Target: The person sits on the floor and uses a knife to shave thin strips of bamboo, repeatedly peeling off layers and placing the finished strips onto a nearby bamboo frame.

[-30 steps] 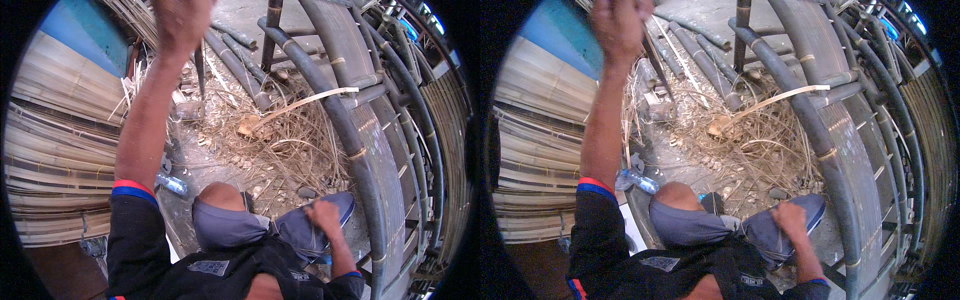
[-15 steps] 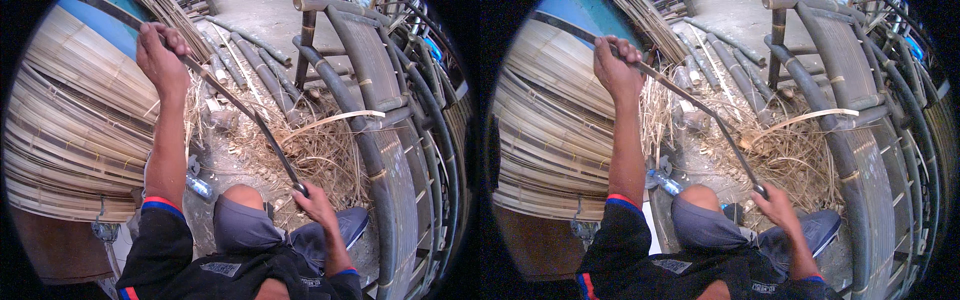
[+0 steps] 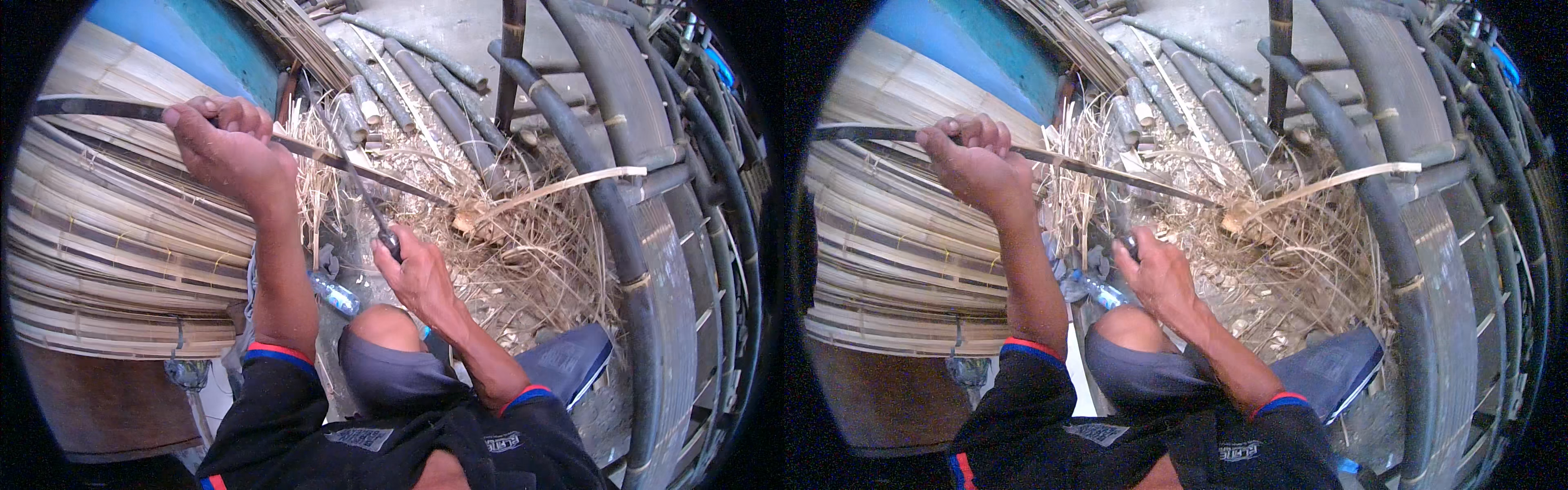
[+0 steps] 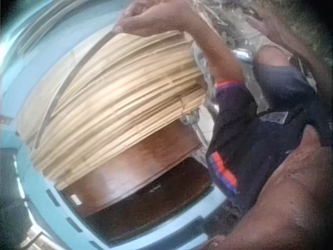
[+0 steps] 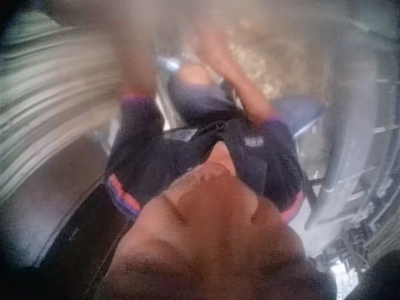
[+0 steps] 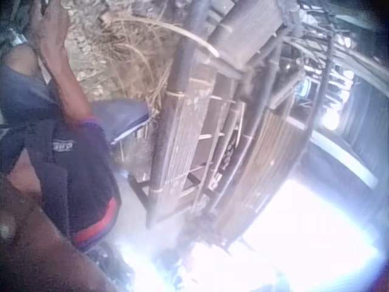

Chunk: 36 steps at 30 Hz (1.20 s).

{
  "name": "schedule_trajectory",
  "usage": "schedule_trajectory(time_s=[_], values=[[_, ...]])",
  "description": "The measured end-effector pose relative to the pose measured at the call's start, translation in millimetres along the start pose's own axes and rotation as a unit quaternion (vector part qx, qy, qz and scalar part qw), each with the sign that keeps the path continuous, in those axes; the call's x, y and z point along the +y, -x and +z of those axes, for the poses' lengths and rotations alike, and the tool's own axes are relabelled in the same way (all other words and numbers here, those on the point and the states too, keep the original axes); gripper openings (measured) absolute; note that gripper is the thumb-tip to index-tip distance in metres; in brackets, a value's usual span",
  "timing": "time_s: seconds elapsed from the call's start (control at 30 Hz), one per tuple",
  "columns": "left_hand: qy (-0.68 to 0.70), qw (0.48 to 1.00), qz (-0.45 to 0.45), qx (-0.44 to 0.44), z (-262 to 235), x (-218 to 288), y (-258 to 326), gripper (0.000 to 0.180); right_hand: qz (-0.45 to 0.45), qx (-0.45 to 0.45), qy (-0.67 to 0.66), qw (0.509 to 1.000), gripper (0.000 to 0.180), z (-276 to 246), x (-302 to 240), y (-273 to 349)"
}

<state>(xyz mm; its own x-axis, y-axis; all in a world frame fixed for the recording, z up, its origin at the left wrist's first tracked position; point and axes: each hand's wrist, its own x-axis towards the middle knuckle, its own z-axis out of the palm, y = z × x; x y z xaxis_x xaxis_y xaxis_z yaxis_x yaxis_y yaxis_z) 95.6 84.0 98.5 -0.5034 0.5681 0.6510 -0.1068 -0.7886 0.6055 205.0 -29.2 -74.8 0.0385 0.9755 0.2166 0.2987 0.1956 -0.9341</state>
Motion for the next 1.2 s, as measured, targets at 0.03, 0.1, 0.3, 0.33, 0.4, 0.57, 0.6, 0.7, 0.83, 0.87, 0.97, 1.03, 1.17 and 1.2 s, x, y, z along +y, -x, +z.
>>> schedule_trajectory(time_s=[0.03, 0.1, 0.3, 0.33, 0.4, 0.57, 0.6, 0.7, 0.83, 0.87, 0.97, 1.03, 1.17, 1.2], values=[[-0.004, 1.0, -0.001, 0.002, -2, 1, 1, 0.046, 0.003, 0.011, 0.015, 1.0, 0.027, 3, 5, 0], [-0.007, 1.0, 0.001, 0.019, 3, 5, 5, 0.046, 0.011, 0.032, 0.05, 0.998, 0.028, 10, 24, -2], [-0.035, 0.998, -0.006, 0.049, -7, -4, -10, 0.046, 0.026, 0.001, 0.066, 0.997, 0.031, 11, 47, -4], [-0.03, 0.999, -0.004, 0.042, -4, -5, -9, 0.046, 0.052, 0.014, 0.078, 0.996, 0.032, 12, 57, -4], [-0.027, 0.999, 0.0, 0.027, 0, -5, -7, 0.045, 0.106, 0.036, 0.096, 0.989, 0.033, 25, 99, -6], [-0.058, 0.997, 0.024, 0.036, -10, -9, -11, 0.046, 0.152, 0.019, 0.084, 0.985, 0.035, 16, 144, -1], [-0.057, 0.997, 0.028, 0.032, -9, -9, -11, 0.046, 0.17, 0.018, 0.082, 0.982, 0.036, 21, 150, -4], [-0.027, 1.0, 0.013, -0.007, -15, -20, -19, 0.046, 0.256, 0.04, 0.093, 0.961, 0.039, 23, 207, -10], [0.022, 0.991, -0.131, -0.033, -46, -62, 18, 0.049, 0.227, 0.002, 0.081, 0.971, 0.039, 10, 243, -12], [0.042, 0.99, -0.13, -0.031, -56, -78, 29, 0.05, 0.216, 0.001, 0.078, 0.973, 0.041, 9, 235, -11], [0.057, 0.988, -0.142, 0.005, -48, -71, 27, 0.053, 0.213, 0.026, 0.112, 0.97, 0.044, -1, 222, 5], [0.051, 0.993, -0.1, -0.049, -47, -45, 10, 0.05, 0.232, 0.033, 0.083, 0.969, 0.043, -6, 194, 16], [0.017, 0.996, -0.08, -0.04, -23, -55, 20, 0.046, 0.265, 0.054, 0.071, 0.96, 0.039, -16, 192, 41], [-0.014, 0.997, -0.071, -0.015, -14, -62, 27, 0.045, 0.265, 0.064, 0.067, 0.96, 0.039, -18, 190, 40]])
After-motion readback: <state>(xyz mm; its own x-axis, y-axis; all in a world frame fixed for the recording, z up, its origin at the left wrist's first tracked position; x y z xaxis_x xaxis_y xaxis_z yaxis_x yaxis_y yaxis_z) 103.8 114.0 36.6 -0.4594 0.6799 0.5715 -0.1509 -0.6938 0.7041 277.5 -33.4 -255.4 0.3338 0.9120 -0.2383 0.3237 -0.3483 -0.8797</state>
